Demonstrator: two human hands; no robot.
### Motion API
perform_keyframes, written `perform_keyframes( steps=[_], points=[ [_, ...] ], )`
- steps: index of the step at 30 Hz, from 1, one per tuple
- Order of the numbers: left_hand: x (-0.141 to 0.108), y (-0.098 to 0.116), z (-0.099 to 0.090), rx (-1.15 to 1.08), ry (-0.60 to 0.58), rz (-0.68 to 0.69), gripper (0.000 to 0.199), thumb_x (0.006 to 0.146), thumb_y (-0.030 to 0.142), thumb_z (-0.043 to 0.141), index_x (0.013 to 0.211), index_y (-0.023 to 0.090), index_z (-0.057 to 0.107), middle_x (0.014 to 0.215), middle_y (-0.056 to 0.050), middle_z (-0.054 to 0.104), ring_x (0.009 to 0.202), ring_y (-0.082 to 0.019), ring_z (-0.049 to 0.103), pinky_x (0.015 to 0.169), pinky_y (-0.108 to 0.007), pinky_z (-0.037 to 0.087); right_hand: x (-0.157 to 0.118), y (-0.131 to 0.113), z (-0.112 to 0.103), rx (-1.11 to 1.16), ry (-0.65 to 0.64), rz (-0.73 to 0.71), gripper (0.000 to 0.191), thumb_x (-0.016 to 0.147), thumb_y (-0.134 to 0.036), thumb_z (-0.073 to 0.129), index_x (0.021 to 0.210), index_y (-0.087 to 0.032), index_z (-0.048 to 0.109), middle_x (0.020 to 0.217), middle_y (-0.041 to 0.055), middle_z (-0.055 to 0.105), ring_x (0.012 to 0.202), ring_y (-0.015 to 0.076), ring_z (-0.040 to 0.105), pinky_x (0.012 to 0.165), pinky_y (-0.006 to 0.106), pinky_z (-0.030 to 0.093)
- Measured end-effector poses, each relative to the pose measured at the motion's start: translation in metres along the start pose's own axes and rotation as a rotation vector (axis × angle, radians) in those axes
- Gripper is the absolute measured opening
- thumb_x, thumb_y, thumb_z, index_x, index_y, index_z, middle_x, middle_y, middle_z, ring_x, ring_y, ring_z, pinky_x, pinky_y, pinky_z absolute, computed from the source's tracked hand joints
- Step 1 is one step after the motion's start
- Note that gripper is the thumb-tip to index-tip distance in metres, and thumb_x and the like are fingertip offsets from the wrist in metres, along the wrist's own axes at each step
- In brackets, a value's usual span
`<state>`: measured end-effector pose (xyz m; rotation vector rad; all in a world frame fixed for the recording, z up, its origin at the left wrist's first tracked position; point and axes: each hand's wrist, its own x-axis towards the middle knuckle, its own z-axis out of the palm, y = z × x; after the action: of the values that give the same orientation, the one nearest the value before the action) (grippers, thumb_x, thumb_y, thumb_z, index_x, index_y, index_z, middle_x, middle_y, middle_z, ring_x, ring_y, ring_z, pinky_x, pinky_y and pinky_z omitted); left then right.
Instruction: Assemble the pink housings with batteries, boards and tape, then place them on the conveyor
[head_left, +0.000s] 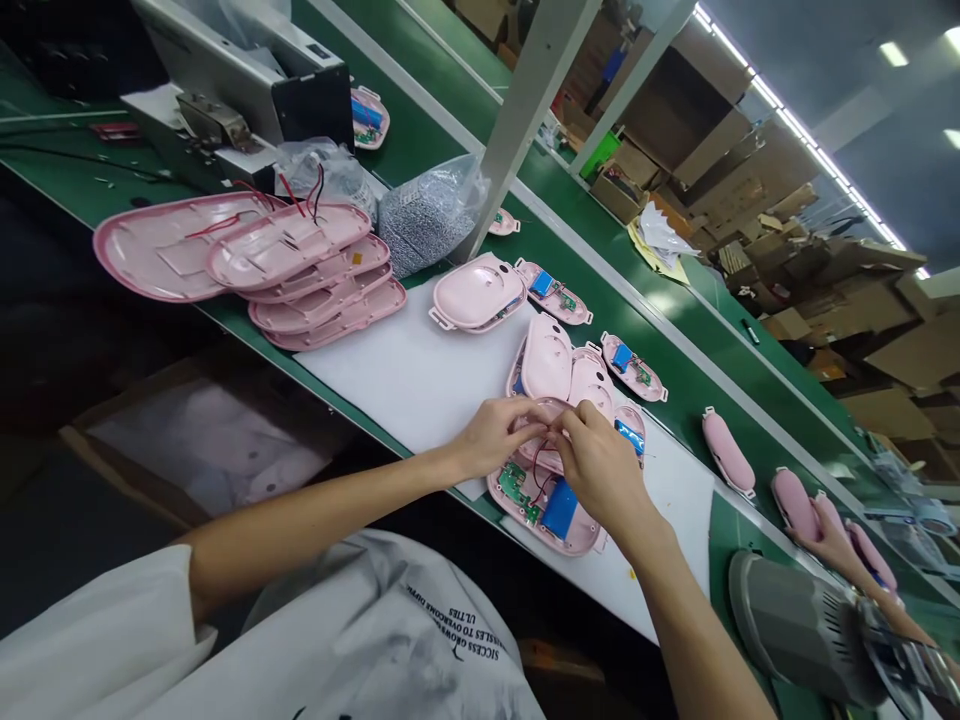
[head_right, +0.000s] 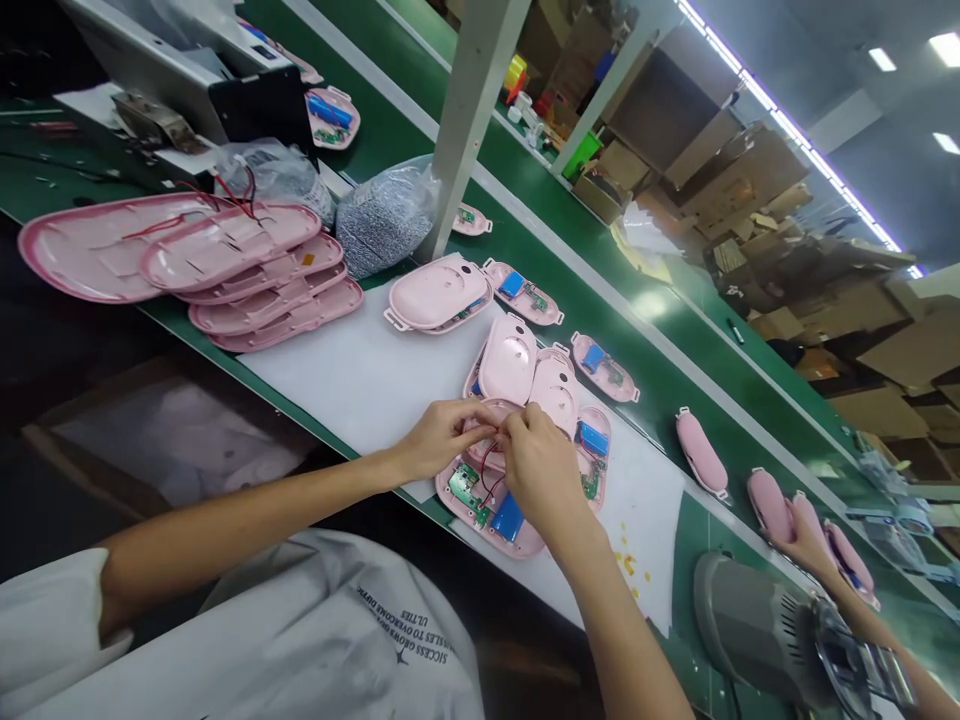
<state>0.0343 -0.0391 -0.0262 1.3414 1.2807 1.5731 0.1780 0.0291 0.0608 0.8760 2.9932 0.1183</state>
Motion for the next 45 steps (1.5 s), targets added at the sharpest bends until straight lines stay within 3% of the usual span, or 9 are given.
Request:
perform_keyframes(
  steps=[8, 12, 15, 19, 29, 33, 36, 39, 45],
  points=[
    [0.001, 0.003, 0.001, 0.105, -0.059, 0.102, 0.015, 0.091, 0.03, 0.051, 0.088, 0.017, 0.057, 0.084, -0.002, 0.059, 0.081, -0.016, 0.056, 0.076, -0.027, 0.043, -0.004, 0.001, -0.002, 0.127, 0.05, 0.051, 0.012, 0.091, -0.025, 0.051, 0.086, -0.019, 0.06, 0.085, 0.0019, 0.052, 0.066, 0.0137, 0.05, 0.053, 0.026, 0.028],
    [-0.001, 0.004, -0.001, 0.099, -0.03, 0.021, 0.016, 0.091, 0.031, 0.051, 0.089, 0.017, 0.056, 0.083, 0.0, 0.059, 0.071, -0.013, 0.053, 0.069, -0.025, 0.042, -0.009, 0.005, 0.006, 0.27, 0.253, 0.212, 0.023, 0.085, -0.043, 0.06, 0.085, -0.02, 0.064, 0.081, 0.0016, 0.054, 0.068, 0.0147, 0.053, 0.055, 0.026, 0.033],
    [-0.002, 0.006, -0.002, 0.077, -0.021, -0.066, 0.02, 0.091, 0.036, 0.051, 0.09, 0.017, 0.057, 0.08, 0.001, 0.058, 0.063, -0.012, 0.051, 0.063, -0.024, 0.041, -0.01, 0.007, 0.013, 0.429, 0.296, 0.224, 0.031, 0.082, -0.051, 0.062, 0.086, -0.02, 0.067, 0.079, 0.0015, 0.054, 0.067, 0.0141, 0.053, 0.06, 0.027, 0.039],
    [-0.002, 0.008, -0.001, 0.071, -0.011, -0.092, 0.023, 0.09, 0.039, 0.052, 0.089, 0.017, 0.057, 0.078, 0.001, 0.058, 0.061, -0.012, 0.051, 0.06, -0.023, 0.042, -0.009, 0.003, 0.018, 0.583, 0.296, 0.225, 0.028, 0.083, -0.047, 0.061, 0.083, -0.021, 0.071, 0.076, 0.0017, 0.055, 0.067, 0.0142, 0.053, 0.062, 0.028, 0.043],
    [-0.003, 0.008, 0.0, 0.067, 0.012, -0.089, 0.024, 0.09, 0.039, 0.055, 0.088, 0.016, 0.06, 0.076, 0.002, 0.059, 0.058, -0.01, 0.05, 0.059, -0.022, 0.041, -0.01, 0.0, 0.029, 0.685, 0.38, 0.256, 0.018, 0.084, -0.035, 0.061, 0.079, -0.02, 0.07, 0.075, 0.0013, 0.055, 0.067, 0.0143, 0.051, 0.065, 0.029, 0.043],
    [-0.004, 0.005, 0.001, -0.004, 0.022, -0.065, 0.023, 0.09, 0.036, 0.055, 0.105, 0.019, 0.058, 0.096, -0.002, 0.065, 0.062, -0.01, 0.052, 0.059, -0.022, 0.041, -0.011, 0.012, 0.023, 0.668, 0.415, 0.26, 0.019, 0.085, -0.035, 0.056, 0.077, -0.019, 0.065, 0.075, 0.0004, 0.053, 0.064, 0.0135, 0.048, 0.061, 0.028, 0.041],
    [-0.004, 0.001, 0.001, -0.147, 0.048, -0.113, 0.04, 0.088, 0.035, 0.061, 0.12, 0.02, 0.042, 0.092, -0.002, 0.067, 0.061, -0.01, 0.056, 0.059, -0.022, 0.042, -0.005, 0.018, 0.013, 0.574, 0.481, 0.186, 0.018, 0.087, -0.035, 0.053, 0.081, -0.02, 0.061, 0.084, 0.0028, 0.056, 0.077, 0.0166, 0.054, 0.07, 0.03, 0.043],
    [-0.003, -0.001, 0.001, -0.196, 0.059, -0.136, 0.043, 0.086, 0.038, 0.064, 0.119, 0.02, 0.042, 0.091, -0.003, 0.067, 0.066, -0.011, 0.06, 0.064, -0.022, 0.045, 0.007, 0.016, 0.012, 0.524, 0.422, 0.097, 0.019, 0.082, -0.036, 0.059, 0.093, -0.02, 0.057, 0.095, 0.0043, 0.059, 0.089, 0.0198, 0.057, 0.078, 0.033, 0.045],
    [-0.004, 0.0, 0.001, -0.261, 0.044, -0.17, 0.043, 0.084, 0.036, 0.067, 0.118, 0.017, 0.049, 0.101, -0.008, 0.067, 0.079, -0.016, 0.065, 0.069, -0.024, 0.049, 0.023, 0.011, 0.032, 0.597, 0.35, 0.144, 0.026, 0.072, -0.032, 0.065, 0.09, -0.022, 0.049, 0.083, -0.0008, 0.062, 0.073, 0.0187, 0.059, 0.068, 0.032, 0.046]
  ],
)
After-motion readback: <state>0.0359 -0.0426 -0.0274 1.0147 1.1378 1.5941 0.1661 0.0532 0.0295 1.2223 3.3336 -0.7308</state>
